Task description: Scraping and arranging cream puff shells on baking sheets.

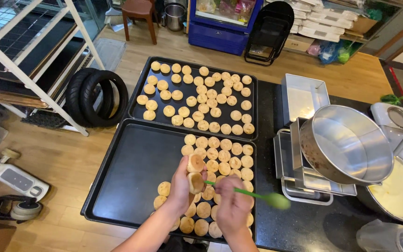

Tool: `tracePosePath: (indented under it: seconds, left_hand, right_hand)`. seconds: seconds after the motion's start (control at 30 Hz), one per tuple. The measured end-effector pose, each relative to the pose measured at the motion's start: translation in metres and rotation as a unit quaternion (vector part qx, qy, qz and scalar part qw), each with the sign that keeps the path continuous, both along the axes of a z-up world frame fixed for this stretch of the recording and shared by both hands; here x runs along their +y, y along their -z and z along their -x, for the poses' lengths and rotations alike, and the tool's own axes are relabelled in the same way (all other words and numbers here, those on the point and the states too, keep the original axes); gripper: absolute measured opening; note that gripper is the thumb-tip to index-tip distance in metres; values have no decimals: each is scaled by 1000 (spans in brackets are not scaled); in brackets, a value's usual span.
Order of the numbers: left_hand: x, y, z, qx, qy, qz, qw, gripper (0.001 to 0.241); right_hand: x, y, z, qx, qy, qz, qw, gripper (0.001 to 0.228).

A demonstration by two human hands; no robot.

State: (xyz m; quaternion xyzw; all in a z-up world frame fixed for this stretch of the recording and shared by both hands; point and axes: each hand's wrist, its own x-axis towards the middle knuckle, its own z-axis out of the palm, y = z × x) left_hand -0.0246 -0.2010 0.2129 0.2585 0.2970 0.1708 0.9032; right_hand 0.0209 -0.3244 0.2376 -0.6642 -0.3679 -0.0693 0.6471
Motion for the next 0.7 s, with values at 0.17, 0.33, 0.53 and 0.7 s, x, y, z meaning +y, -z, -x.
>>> tracePosePath:
  seconds: [0.17, 0.33, 0.53, 0.7]
  left_hand:
    - [-4, -6, -1, 35, 6, -53, 998, 33]
    - [-2, -13, -4, 58, 6, -90, 994, 38]
    - [-10, 3, -7, 130, 65, -412, 900, 37]
    - [-4, 34, -10, 37, -21, 16, 999, 52]
  right_hand:
    - [16, -17, 9, 67, -53, 120, 989, 22]
    - [13, 0, 12, 110, -23, 83, 990, 27]
    - [15, 25, 10, 4, 14, 161, 987, 25]
    - [12, 71, 10, 293, -56, -52, 953, 28]
